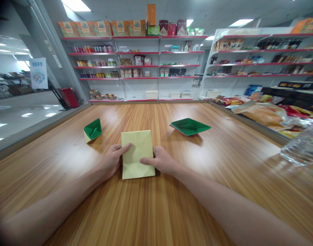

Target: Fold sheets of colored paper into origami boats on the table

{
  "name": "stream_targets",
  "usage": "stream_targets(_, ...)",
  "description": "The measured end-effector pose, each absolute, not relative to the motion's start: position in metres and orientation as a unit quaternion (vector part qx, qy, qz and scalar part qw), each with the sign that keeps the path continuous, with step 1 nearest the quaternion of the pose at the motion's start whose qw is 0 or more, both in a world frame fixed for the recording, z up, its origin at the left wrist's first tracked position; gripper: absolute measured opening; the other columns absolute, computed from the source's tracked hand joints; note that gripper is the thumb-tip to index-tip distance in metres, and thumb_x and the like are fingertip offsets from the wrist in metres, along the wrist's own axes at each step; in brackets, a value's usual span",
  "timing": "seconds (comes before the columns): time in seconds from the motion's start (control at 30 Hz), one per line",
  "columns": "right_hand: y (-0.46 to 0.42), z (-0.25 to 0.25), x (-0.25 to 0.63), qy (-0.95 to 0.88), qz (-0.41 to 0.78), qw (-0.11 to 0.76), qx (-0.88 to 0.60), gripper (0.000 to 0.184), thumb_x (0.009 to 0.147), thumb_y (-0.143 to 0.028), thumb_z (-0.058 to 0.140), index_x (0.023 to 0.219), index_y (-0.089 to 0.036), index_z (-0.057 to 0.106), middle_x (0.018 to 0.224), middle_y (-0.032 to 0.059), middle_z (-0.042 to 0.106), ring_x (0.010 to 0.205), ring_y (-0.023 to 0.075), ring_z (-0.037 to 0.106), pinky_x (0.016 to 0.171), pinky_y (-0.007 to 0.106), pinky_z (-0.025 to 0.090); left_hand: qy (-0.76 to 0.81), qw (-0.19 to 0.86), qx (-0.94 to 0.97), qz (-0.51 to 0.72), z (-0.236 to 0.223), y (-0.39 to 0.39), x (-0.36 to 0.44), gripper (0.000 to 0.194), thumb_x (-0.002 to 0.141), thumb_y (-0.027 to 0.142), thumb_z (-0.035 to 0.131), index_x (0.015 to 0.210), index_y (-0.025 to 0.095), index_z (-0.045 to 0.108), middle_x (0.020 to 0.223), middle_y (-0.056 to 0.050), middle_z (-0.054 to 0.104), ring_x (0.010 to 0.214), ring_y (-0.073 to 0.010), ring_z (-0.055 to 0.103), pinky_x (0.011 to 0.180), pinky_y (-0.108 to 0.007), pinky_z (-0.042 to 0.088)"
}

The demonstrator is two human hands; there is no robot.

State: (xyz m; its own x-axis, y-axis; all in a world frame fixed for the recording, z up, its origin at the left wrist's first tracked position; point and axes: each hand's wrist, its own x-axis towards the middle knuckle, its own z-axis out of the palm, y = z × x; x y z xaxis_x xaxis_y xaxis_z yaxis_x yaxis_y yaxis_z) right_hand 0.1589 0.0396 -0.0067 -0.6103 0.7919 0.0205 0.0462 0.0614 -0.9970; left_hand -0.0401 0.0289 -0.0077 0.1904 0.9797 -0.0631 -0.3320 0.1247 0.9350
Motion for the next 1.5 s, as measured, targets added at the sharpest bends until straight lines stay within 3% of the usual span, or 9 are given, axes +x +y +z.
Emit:
stream_targets(0.2,0.043,-0.010,0.162,-0.673,0.620,0.270,-0.300,0.038,0.075,-0.034,0.069,0.106,-0.013,0.066,0.103,0.0114,0.069,0.091,0.0242,0.066,0.077,0.035,0.053,0.392,0.607,0.385,0.573,-0.008,0.035,-0.040,0.030,0.074,0.040,0.069,0.083,0.011,0.068,0.074,-0.007,0.071,0.061,-0.0159,0.064,0.054,-0.025,0.049)
stream_targets(0.43,0.044,-0.010,0.165,-0.684,0.627,0.248,-0.278,0.042,0.075,-0.036,0.070,0.109,-0.012,0.065,0.105,0.0119,0.068,0.094,0.0251,0.065,0.078,0.035,0.053,0.416,0.540,0.423,0.598,-0.014,0.036,-0.041,0.032,0.074,0.044,0.067,0.073,0.013,0.067,0.065,-0.003,0.067,0.054,-0.0144,0.060,0.050,-0.025,0.047)
stream_targets(0.63,0.043,-0.008,0.167,-0.688,0.637,0.227,-0.264,0.041,0.076,-0.036,0.069,0.109,-0.013,0.065,0.101,0.0108,0.069,0.091,0.0238,0.066,0.075,0.032,0.053,0.438,0.484,0.453,0.607,-0.019,0.037,-0.042,0.036,0.077,0.048,0.061,0.067,0.014,0.065,0.053,0.001,0.059,0.042,-0.0091,0.050,0.040,-0.019,0.035)
stream_targets(0.83,0.040,-0.004,0.166,-0.680,0.647,0.222,-0.266,0.038,0.076,-0.036,0.069,0.106,-0.013,0.067,0.099,0.0101,0.070,0.089,0.0221,0.066,0.073,0.030,0.053,0.422,0.529,0.414,0.609,-0.016,0.037,-0.042,0.037,0.077,0.049,0.061,0.076,0.013,0.067,0.063,-0.003,0.067,0.051,-0.0142,0.060,0.046,-0.022,0.044)
stream_targets(0.93,0.043,-0.008,0.164,-0.654,0.652,0.258,-0.282,0.040,0.072,-0.037,0.072,0.104,-0.012,0.068,0.098,0.0112,0.070,0.086,0.0220,0.067,0.072,0.031,0.053,0.419,0.539,0.463,0.565,-0.012,0.033,-0.040,0.043,0.076,0.055,0.059,0.074,0.012,0.066,0.064,-0.005,0.068,0.052,-0.0160,0.062,0.047,-0.024,0.046)
stream_targets(1.1,0.050,-0.018,0.161,-0.570,0.650,0.391,-0.317,0.041,0.071,-0.036,0.074,0.102,-0.011,0.067,0.091,0.0122,0.071,0.076,0.0207,0.068,0.068,0.031,0.053,0.428,0.551,0.611,0.375,-0.009,0.022,-0.035,0.046,0.078,0.055,0.056,0.062,0.012,0.060,0.051,-0.006,0.064,0.040,-0.0148,0.059,0.035,-0.020,0.040)
stream_targets(1.23,0.053,-0.021,0.159,-0.527,0.632,0.468,-0.322,0.038,0.073,-0.037,0.072,0.100,-0.011,0.068,0.092,0.0119,0.071,0.074,0.0204,0.067,0.067,0.031,0.053,0.435,0.578,0.603,0.337,-0.006,0.019,-0.034,0.042,0.082,0.055,0.051,0.066,0.015,0.051,0.044,-0.003,0.061,0.029,-0.0113,0.051,0.029,-0.018,0.036)
stream_targets(1.5,0.051,-0.019,0.159,-0.554,0.632,0.448,-0.304,0.038,0.074,-0.037,0.071,0.102,-0.012,0.068,0.096,0.0116,0.071,0.079,0.0219,0.067,0.072,0.034,0.053,0.416,0.579,0.612,0.342,-0.002,0.020,-0.041,0.043,0.083,0.052,0.051,0.062,0.014,0.052,0.048,-0.006,0.064,0.033,-0.0103,0.052,0.031,-0.017,0.038)
